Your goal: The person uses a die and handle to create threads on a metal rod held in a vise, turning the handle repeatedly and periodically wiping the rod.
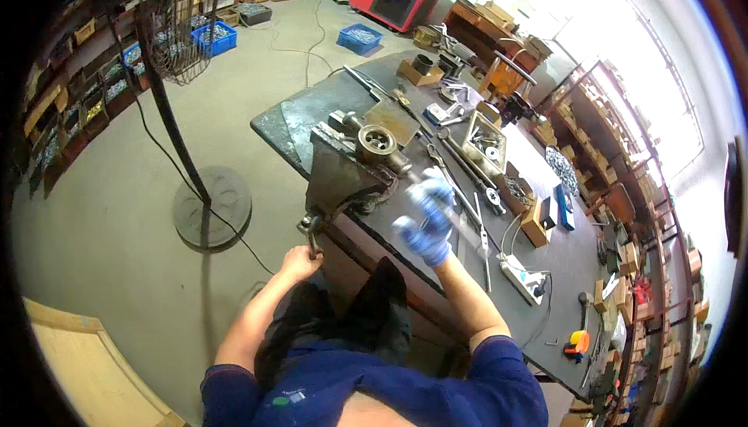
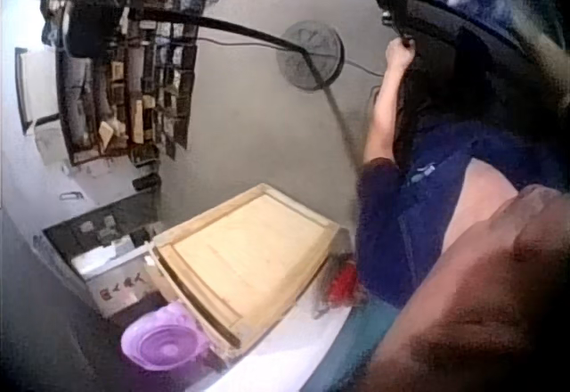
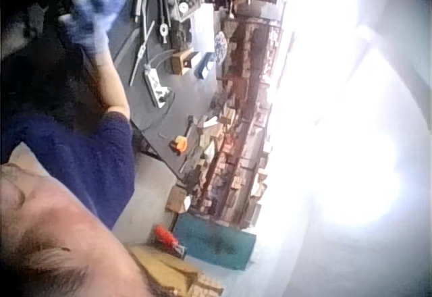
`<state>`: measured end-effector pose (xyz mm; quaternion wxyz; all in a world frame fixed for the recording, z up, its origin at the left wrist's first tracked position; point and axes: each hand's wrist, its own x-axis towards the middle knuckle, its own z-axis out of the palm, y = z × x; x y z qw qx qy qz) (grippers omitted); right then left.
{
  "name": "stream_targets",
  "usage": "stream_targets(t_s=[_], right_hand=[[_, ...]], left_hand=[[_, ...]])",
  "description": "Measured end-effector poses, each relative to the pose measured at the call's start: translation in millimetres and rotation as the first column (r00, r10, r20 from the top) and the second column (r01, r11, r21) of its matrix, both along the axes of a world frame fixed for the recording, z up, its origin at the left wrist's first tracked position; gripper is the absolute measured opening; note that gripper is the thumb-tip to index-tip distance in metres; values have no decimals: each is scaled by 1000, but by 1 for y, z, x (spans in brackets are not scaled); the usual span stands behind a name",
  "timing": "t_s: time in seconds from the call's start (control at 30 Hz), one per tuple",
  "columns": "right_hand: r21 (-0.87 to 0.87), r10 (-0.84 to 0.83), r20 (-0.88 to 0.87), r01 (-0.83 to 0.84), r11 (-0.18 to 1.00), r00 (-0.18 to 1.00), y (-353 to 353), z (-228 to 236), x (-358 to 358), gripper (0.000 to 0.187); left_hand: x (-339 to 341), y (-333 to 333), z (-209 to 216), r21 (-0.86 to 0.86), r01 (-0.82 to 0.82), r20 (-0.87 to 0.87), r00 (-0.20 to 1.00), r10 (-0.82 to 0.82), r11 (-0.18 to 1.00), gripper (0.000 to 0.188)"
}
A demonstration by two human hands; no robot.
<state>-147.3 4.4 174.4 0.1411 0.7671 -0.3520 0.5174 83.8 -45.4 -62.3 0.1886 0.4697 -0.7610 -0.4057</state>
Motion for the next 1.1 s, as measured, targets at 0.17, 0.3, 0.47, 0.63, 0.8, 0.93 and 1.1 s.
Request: stream_targets(t_s=[0.17, 0.3, 0.47, 0.63, 0.8, 0.93, 1.1], right_hand=[[571, -135, 719, -468, 675, 682, -115, 32, -31, 55], [923, 101, -121, 74, 376, 987, -182, 95, 14, 50], [584, 9, -751, 658, 475, 660, -155, 110, 130, 58], [230, 96, -589, 53, 972, 802, -56, 56, 117, 44], [-20, -161, -282, 162, 987, 946, 5, 17, 32, 35], [92, 50, 693, -158, 983, 719, -36, -5, -5, 36], [810, -192, 544, -451, 374, 817, -148, 63, -35, 39]], left_hand=[[9, -1, 12, 22, 3, 52, 999, -4, 1000, 30], [15, -1, 21, 32, -16, 70, 997, 14, 999, 32], [26, 3, 26, 74, -20, 51, 999, 16, 997, 35], [36, -1, 1, -3, -7, 49, 999, 7, 1000, 33], [60, 4, 1, 64, -76, 36, 997, 73, 995, 29], [88, 0, -21, 29, -111, 2, 994, 111, 993, 28], [105, -3, -10, 162, -225, -93, 966, 242, 961, 28]])
